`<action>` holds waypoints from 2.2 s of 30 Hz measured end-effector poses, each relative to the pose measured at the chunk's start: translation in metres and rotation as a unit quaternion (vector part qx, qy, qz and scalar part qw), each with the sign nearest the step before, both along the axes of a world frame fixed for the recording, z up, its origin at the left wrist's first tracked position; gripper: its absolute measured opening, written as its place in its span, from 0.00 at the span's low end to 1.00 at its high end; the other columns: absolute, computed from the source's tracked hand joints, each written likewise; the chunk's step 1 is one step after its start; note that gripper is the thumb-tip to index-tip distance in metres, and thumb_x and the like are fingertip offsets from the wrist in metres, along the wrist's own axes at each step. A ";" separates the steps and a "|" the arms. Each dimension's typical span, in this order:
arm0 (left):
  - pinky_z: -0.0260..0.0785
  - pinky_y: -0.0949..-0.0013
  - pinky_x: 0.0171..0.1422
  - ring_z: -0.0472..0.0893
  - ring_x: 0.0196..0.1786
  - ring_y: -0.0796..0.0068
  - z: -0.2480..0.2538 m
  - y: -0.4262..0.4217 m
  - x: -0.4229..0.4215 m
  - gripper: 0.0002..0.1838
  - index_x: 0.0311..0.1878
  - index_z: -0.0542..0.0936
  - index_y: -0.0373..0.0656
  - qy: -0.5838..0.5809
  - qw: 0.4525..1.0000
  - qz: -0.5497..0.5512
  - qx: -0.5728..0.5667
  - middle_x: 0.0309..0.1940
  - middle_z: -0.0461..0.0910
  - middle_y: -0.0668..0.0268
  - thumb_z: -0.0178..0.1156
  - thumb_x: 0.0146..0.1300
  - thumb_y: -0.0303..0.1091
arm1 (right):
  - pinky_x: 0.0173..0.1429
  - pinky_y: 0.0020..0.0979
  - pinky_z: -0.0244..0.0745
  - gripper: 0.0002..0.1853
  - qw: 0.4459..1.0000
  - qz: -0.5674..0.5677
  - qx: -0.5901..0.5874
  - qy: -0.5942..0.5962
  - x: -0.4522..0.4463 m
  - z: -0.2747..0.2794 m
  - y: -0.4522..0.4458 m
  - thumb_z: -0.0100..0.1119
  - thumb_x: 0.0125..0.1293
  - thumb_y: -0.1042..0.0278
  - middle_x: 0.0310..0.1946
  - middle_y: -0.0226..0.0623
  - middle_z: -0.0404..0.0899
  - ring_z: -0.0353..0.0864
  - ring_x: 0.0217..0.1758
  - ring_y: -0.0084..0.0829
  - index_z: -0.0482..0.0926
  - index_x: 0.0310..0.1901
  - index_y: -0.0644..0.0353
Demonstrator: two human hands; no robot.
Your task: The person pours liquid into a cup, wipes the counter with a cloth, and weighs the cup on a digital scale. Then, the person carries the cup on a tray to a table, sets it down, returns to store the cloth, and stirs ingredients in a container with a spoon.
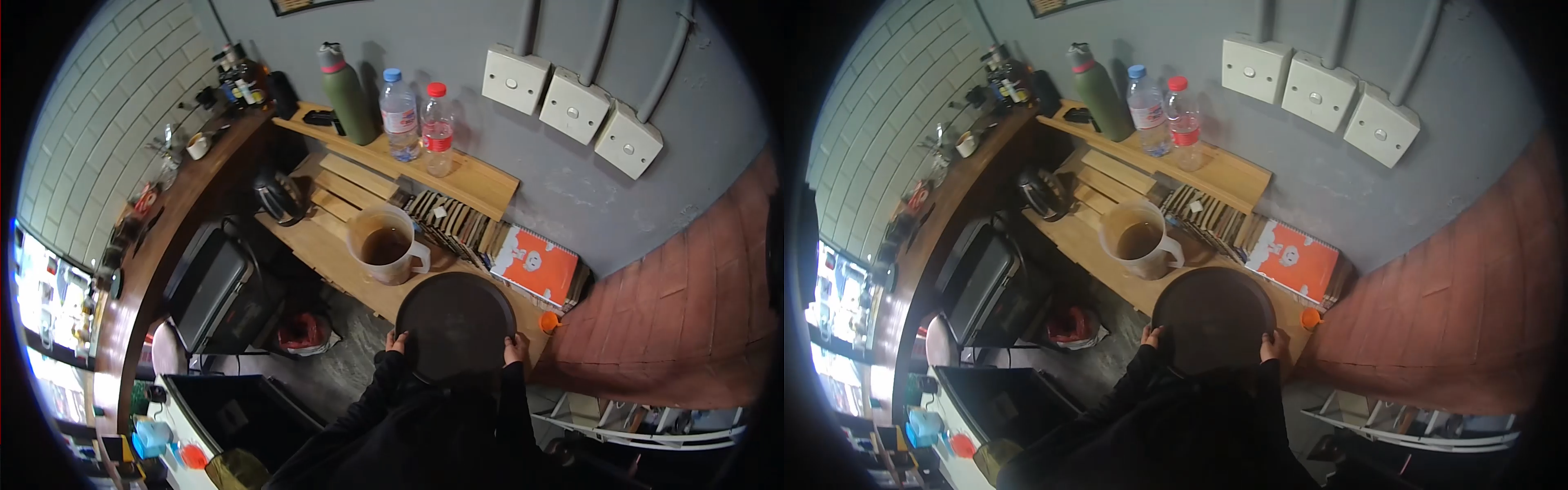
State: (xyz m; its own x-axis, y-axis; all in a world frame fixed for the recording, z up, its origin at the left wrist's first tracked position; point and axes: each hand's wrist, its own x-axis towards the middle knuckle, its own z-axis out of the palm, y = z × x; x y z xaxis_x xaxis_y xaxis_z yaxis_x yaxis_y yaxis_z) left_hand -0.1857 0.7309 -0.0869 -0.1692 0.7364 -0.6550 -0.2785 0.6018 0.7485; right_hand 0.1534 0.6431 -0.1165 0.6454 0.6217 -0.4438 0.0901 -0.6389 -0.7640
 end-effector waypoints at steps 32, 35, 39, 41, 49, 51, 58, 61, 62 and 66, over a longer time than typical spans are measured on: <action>0.74 0.68 0.56 0.81 0.52 0.71 0.038 -0.048 -0.050 0.17 0.55 0.74 0.40 0.116 0.982 0.014 0.145 0.47 0.80 0.63 0.63 0.63 0.26 | 0.36 0.23 0.77 0.06 0.936 0.240 0.254 0.041 -0.038 0.070 0.111 0.49 0.68 0.81 0.29 0.34 0.80 0.80 0.29 0.23 0.78 0.39 0.66; 0.75 0.71 0.50 0.83 0.49 0.74 0.064 -0.073 -0.079 0.16 0.56 0.74 0.41 0.022 0.985 0.091 0.144 0.45 0.82 0.64 0.61 0.66 0.27 | 0.34 0.22 0.76 0.05 0.891 0.376 0.239 0.083 -0.086 0.107 0.141 0.51 0.71 0.78 0.26 0.33 0.80 0.80 0.27 0.21 0.78 0.39 0.65; 0.75 0.74 0.45 0.83 0.46 0.75 0.089 -0.104 -0.105 0.16 0.57 0.74 0.43 -0.019 0.972 0.168 0.164 0.45 0.83 0.64 0.61 0.67 0.29 | 0.35 0.24 0.78 0.05 0.827 0.500 0.212 0.149 -0.166 0.120 0.156 0.52 0.70 0.77 0.26 0.36 0.81 0.82 0.30 0.23 0.78 0.38 0.65; 0.75 0.74 0.44 0.84 0.45 0.76 0.087 -0.120 -0.119 0.16 0.57 0.74 0.43 -0.028 0.964 0.196 0.180 0.46 0.83 0.64 0.62 0.67 0.30 | 0.36 0.23 0.78 0.05 0.800 0.543 0.181 0.183 -0.211 0.127 0.151 0.52 0.71 0.76 0.27 0.35 0.81 0.81 0.29 0.22 0.78 0.39 0.65; 0.75 0.71 0.49 0.83 0.46 0.76 0.103 -0.218 -0.203 0.15 0.57 0.74 0.45 -0.022 0.925 0.302 0.229 0.47 0.84 0.64 0.60 0.69 0.33 | 0.38 0.25 0.80 0.08 0.662 0.692 0.114 0.263 -0.387 0.150 0.070 0.52 0.73 0.73 0.29 0.35 0.82 0.82 0.30 0.23 0.79 0.41 0.67; 0.75 0.71 0.48 0.83 0.46 0.76 0.105 -0.252 -0.236 0.15 0.57 0.74 0.44 -0.004 0.911 0.327 0.250 0.47 0.84 0.63 0.60 0.70 0.33 | 0.38 0.26 0.80 0.07 0.640 0.714 0.103 0.264 -0.430 0.149 0.041 0.53 0.73 0.73 0.30 0.35 0.82 0.82 0.30 0.23 0.79 0.41 0.67; 0.74 0.71 0.53 0.82 0.49 0.75 0.147 -0.377 -0.326 0.15 0.57 0.73 0.41 0.064 0.855 0.431 0.281 0.48 0.82 0.61 0.58 0.71 0.34 | 0.38 0.25 0.79 0.07 0.556 0.776 0.055 0.291 -0.568 0.155 -0.067 0.53 0.72 0.73 0.29 0.35 0.82 0.82 0.31 0.23 0.80 0.42 0.66; 0.73 0.71 0.55 0.82 0.50 0.74 0.166 -0.433 -0.335 0.15 0.57 0.73 0.41 0.089 0.836 0.466 0.275 0.48 0.81 0.61 0.58 0.71 0.35 | 0.37 0.23 0.77 0.08 0.478 0.823 0.055 0.303 -0.620 0.160 -0.109 0.52 0.73 0.73 0.29 0.35 0.82 0.80 0.30 0.21 0.80 0.42 0.67; 0.73 0.71 0.55 0.82 0.49 0.74 0.167 -0.450 -0.336 0.15 0.57 0.73 0.41 0.099 0.828 0.477 0.279 0.48 0.81 0.61 0.57 0.71 0.35 | 0.37 0.23 0.75 0.08 0.458 0.832 0.058 0.307 -0.634 0.165 -0.122 0.52 0.73 0.73 0.29 0.34 0.82 0.79 0.30 0.21 0.80 0.42 0.67; 0.72 0.71 0.57 0.81 0.51 0.74 0.170 -0.501 -0.330 0.15 0.58 0.73 0.41 0.105 0.792 0.541 0.263 0.49 0.81 0.60 0.57 0.72 0.35 | 0.37 0.23 0.74 0.08 0.414 0.851 0.037 0.322 -0.680 0.179 -0.164 0.51 0.73 0.74 0.29 0.34 0.82 0.79 0.30 0.20 0.79 0.42 0.67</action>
